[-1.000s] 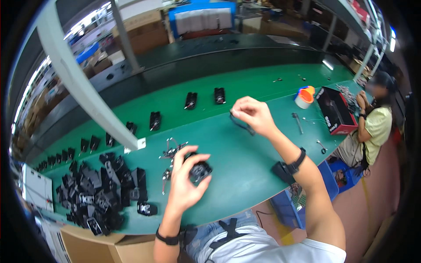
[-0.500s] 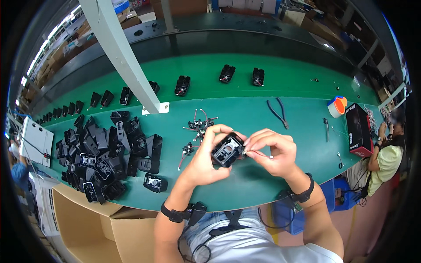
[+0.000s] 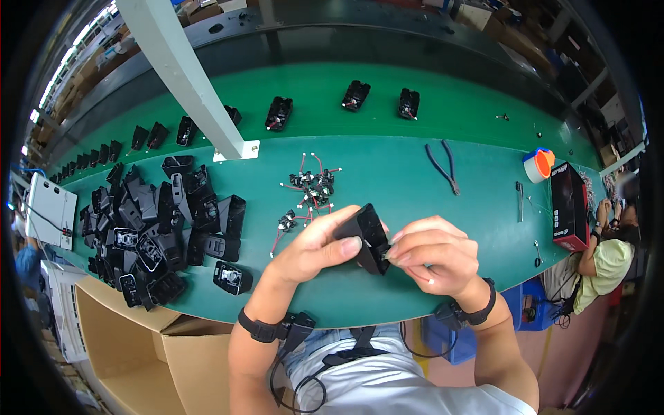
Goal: The person assembles small black electronic devices by inserting wired circuit boards into plastic casings. They repeatedly pick up casings from a cardboard box and circuit boards from the table, connect them, and place the finished units on the green workbench.
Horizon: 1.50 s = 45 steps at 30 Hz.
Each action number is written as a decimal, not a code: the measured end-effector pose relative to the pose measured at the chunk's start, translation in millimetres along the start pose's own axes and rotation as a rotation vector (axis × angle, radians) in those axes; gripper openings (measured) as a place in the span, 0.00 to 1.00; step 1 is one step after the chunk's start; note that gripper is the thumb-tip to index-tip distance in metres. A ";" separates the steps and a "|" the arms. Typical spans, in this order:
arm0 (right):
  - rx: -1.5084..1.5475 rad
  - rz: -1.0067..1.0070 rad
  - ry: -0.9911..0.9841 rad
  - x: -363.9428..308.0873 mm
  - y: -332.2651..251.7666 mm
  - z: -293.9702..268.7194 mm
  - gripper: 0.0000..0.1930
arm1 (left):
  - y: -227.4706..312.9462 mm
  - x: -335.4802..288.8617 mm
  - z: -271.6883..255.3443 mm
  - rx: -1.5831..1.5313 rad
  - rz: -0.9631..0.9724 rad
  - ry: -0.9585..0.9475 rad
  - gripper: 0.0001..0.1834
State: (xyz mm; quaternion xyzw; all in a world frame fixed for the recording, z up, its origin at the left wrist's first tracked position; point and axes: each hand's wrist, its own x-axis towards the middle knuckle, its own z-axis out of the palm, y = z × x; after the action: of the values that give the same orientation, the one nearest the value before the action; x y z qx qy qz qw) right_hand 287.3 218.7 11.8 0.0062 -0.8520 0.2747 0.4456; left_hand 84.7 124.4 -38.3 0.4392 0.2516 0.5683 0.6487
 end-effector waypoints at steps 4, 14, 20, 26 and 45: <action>0.030 0.010 0.020 -4.0 -1.6 5.4 0.16 | -4.0 1.1 1.1 -0.048 0.008 0.023 0.32; -0.036 0.275 -0.026 -3.6 -10.8 4.0 0.11 | -12.7 5.7 3.4 -0.017 0.033 0.029 0.29; -0.073 0.288 -0.109 -1.9 -3.0 -0.3 0.10 | -11.9 5.5 7.1 -0.022 -0.006 0.081 0.29; -0.017 0.274 -0.138 11.4 -13.7 2.6 0.18 | -10.0 4.5 3.9 -0.071 0.041 0.196 0.28; 0.299 0.297 -0.015 11.6 8.6 30.2 0.23 | -8.2 5.8 5.3 -0.186 0.167 0.168 0.33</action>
State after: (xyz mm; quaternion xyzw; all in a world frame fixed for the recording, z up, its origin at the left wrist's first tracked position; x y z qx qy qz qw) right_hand 255.3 214.5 3.1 -0.0514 -0.7966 0.4609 0.3878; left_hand 94.7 128.8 -41.8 0.3477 0.2138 0.6759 0.6137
